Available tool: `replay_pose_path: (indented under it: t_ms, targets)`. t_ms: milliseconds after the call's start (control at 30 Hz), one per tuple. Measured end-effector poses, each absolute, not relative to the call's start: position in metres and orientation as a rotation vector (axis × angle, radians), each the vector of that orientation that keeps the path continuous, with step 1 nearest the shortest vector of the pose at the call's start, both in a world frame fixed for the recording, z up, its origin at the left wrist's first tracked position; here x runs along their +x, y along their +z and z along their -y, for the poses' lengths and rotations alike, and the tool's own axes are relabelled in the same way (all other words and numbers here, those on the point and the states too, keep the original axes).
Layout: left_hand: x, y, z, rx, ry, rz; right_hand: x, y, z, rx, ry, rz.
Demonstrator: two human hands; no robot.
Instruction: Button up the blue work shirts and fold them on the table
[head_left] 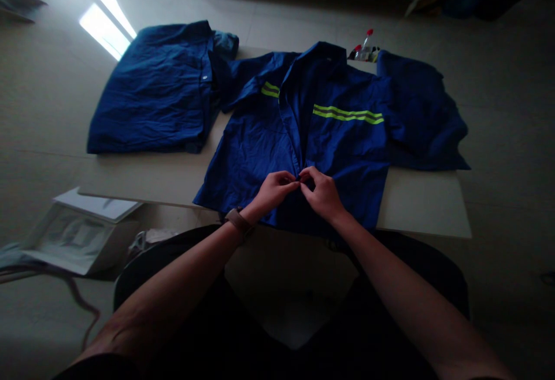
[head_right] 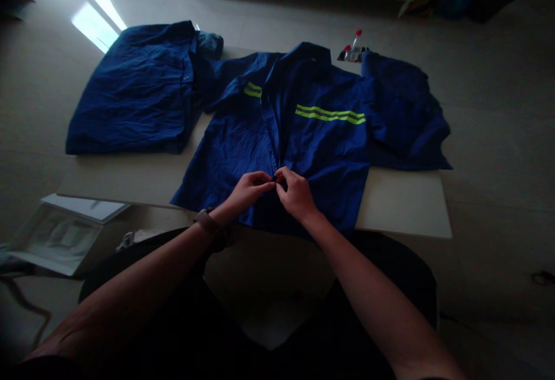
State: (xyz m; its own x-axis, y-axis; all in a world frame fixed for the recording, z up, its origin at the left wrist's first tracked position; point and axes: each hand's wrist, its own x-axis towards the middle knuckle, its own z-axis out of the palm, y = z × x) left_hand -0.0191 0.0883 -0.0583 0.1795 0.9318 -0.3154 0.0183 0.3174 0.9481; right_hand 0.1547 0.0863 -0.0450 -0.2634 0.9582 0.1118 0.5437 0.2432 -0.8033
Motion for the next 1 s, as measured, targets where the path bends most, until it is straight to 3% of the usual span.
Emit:
replay_pose_path:
  t_ms: [567, 1000]
  targets:
    - [-0.0108, -0.0598, -0.0804, 0.683, 1.005, -1.312, 0.1522, -0.0493, -0.0848, -1.412, 0.825, 1.967]
    - [-0.0093, -0.0635, -0.0820, 0.737, 1.075, -1.283, 0.1528, -0.0503, -0.0842, -1.401, 0.704, 2.075]
